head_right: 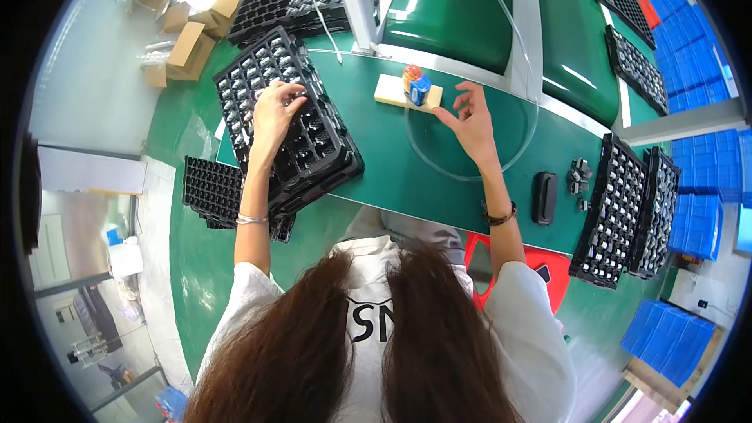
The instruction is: The person assembles electronic cigarette cartridges by fitting small components together by hand and pressing them into slots in black trays.
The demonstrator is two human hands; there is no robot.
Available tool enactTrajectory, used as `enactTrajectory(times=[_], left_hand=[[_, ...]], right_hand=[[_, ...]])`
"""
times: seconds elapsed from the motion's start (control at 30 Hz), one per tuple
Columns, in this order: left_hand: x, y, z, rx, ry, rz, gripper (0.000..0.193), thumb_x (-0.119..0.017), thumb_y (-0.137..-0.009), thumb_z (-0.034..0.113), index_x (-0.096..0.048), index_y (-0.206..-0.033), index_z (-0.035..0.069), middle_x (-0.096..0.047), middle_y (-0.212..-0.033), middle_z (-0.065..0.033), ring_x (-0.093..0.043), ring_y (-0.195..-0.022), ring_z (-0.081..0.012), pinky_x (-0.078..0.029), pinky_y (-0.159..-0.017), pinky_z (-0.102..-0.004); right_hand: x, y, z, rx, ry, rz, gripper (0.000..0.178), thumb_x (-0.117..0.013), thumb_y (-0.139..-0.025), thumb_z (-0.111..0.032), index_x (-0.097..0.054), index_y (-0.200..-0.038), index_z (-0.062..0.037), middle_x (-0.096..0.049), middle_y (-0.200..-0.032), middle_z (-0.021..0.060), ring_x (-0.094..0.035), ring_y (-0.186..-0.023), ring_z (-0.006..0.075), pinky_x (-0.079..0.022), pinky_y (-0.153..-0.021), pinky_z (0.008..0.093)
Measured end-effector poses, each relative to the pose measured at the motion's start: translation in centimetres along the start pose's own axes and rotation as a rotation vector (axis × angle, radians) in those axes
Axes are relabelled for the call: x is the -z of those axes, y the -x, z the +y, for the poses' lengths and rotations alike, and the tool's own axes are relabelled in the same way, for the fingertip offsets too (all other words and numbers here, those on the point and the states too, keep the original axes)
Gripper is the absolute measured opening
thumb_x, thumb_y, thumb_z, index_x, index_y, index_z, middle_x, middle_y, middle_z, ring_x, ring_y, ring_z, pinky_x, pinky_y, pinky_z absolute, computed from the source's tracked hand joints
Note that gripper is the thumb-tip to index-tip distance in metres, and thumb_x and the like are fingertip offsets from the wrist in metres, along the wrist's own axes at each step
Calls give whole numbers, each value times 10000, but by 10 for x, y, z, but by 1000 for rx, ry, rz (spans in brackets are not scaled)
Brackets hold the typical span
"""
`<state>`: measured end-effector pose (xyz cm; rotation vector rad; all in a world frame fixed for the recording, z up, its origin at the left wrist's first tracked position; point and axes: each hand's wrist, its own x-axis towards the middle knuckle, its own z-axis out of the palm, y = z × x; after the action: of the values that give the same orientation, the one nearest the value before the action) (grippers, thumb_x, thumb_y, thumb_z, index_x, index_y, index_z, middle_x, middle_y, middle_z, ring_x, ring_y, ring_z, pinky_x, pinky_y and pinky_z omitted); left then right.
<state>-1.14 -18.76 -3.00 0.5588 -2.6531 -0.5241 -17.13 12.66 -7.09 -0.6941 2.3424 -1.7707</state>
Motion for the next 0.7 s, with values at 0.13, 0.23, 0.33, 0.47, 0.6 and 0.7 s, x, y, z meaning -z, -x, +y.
enactTrajectory(times=[0.13,0.23,0.33,0.47,0.6,0.7], left_hand=[[-4,-3,-1,37,123,47,124,-683,-732,121,-677,-838,57,-604,-847,-79,-599,-795,-235,-464,-732,-323],[1,-1,-2,53,298,120,89,-645,-793,83,-657,-857,23,-646,-990,-81,-613,-811,-154,-468,-730,-267],[7,2,5,164,885,67,98,-536,-897,107,-547,-928,15,-560,-1182,-151,-585,-1017,-216,-451,-891,-294],[14,14,62,435,1583,-92,110,-455,-944,174,-470,-971,69,-562,-1109,-145,-584,-980,-206,-505,-829,-286],[-10,36,91,518,1772,-225,214,-460,-948,203,-483,-1060,22,-570,-1053,-122,-571,-846,-150,-487,-752,-224],[-18,46,118,578,1801,-323,289,-447,-955,177,-482,-1174,-7,-567,-1009,-66,-536,-858,-113,-446,-756,-202]], right_hand=[[7,6,-1,-41,-100,-85,466,-755,-702,-75,-481,-1077,-98,-445,-808,-25,-338,-564,18,-292,-501,162],[8,4,-10,-3,-6,-131,475,-761,-698,-100,-481,-1081,-94,-463,-833,-16,-383,-609,44,-336,-540,180],[-3,-6,-21,82,130,-121,504,-773,-687,-154,-479,-1091,-89,-487,-865,6,-441,-676,97,-395,-611,221],[-29,-26,-27,173,152,-53,557,-780,-675,-253,-471,-1104,-80,-529,-935,59,-512,-778,177,-443,-703,291],[-59,-56,-15,221,242,-76,459,-751,-702,-306,-529,-1001,-39,-597,-852,133,-596,-784,259,-464,-713,335],[-59,-102,0,249,178,100,347,-715,-733,-315,-564,-900,-50,-617,-828,152,-607,-770,309,-471,-678,359]])
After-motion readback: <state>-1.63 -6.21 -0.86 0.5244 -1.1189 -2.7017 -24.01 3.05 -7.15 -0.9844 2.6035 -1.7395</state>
